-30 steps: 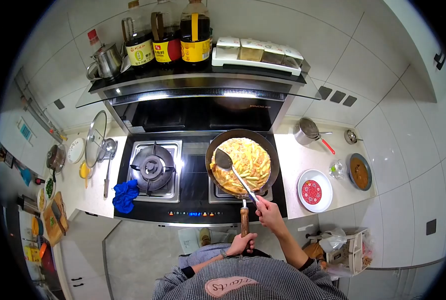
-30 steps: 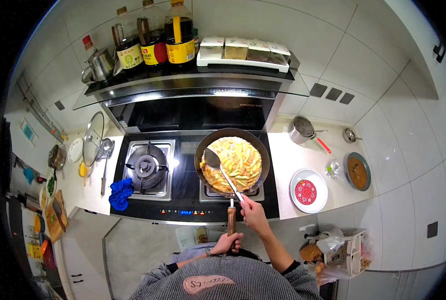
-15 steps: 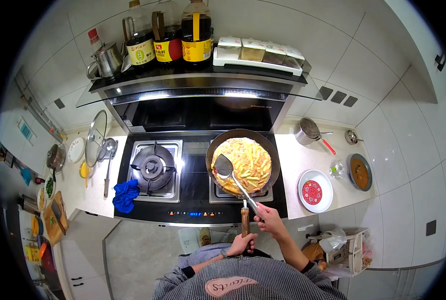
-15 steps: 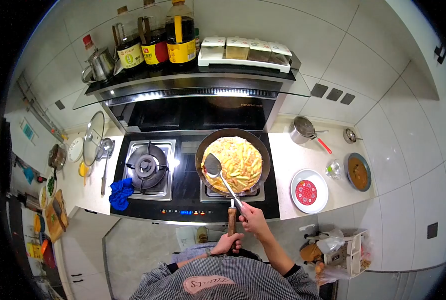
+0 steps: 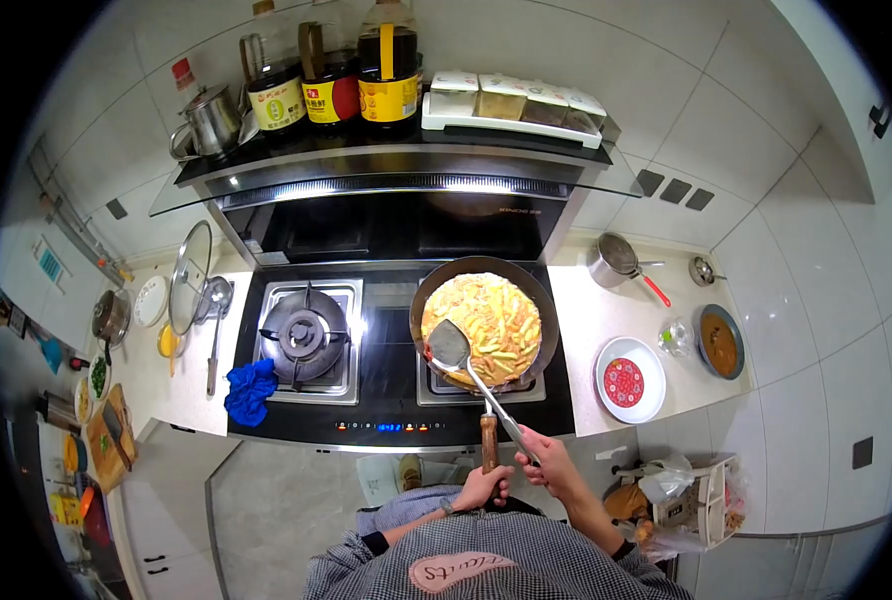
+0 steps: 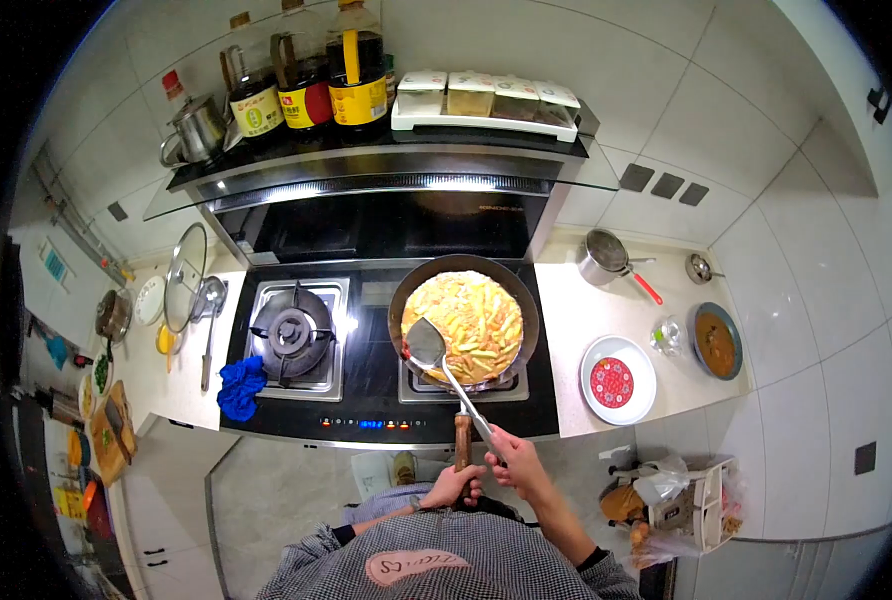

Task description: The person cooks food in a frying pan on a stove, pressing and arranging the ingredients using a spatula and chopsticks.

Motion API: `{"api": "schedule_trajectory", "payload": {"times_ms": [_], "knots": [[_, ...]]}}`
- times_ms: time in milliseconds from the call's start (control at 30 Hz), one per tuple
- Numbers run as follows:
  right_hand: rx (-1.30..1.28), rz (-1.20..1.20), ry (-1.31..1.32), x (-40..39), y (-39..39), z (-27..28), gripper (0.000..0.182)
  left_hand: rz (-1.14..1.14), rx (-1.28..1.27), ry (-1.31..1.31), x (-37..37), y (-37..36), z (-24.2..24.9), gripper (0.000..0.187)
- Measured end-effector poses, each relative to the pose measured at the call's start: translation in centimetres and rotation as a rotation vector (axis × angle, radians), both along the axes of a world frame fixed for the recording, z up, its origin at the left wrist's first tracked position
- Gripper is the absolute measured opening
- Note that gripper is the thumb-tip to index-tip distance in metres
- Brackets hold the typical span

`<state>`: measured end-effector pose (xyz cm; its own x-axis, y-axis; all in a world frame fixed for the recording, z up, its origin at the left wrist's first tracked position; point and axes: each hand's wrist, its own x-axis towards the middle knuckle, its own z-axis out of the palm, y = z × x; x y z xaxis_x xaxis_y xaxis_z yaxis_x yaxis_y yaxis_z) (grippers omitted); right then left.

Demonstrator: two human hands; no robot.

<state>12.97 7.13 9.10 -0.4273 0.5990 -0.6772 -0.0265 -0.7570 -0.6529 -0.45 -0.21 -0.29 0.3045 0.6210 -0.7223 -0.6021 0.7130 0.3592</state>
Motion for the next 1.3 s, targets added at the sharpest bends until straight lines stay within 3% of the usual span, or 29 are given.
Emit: {"api": "schedule_trajectory", "payload": {"times_ms": [433, 533, 600, 667, 733, 800, 1133, 1300], "knots": [[0.082, 0.006, -0.017, 0.7, -1.2, -1.1, 0.050, -0.011, -0.013, -0.022, 0.0, 0.1, -0.4, 0.014], [-0.018, -0.045, 0.036, 1.0, -1.1, -0.6, 0.043, -0.001, -0.014, -0.051, 0.0, 0.0, -0.4, 0.014], [-0.253, -0.120, 0.295, 1.7, -0.6, -0.9, 0.031, -0.002, -0.011, -0.056, 0.0, 0.0, -0.6, 0.015], [-0.337, -0.160, 0.322, 2.0, -0.3, -1.1, 0.025, -0.001, -0.010, -0.061, -0.1, 0.0, -0.7, 0.015], [-0.421, -0.201, 0.349, 2.9, 0.1, -1.8, 0.027, -0.001, -0.003, -0.037, -0.1, 0.0, -0.2, 0.018], [-0.620, -0.157, 0.653, 4.2, 0.4, -2.7, 0.035, -0.001, -0.006, -0.034, -0.1, 0.1, 0.3, 0.020], [-0.507, -0.363, 0.522, 6.9, 1.4, -1.7, 0.038, -0.015, 0.021, -0.065, -0.3, 0.0, -0.3, 0.022], [-0.567, -0.317, 0.582, 6.2, 0.6, -2.5, 0.038, -0.026, 0.021, -0.077, -0.5, 0.0, -0.1, 0.023]]}}
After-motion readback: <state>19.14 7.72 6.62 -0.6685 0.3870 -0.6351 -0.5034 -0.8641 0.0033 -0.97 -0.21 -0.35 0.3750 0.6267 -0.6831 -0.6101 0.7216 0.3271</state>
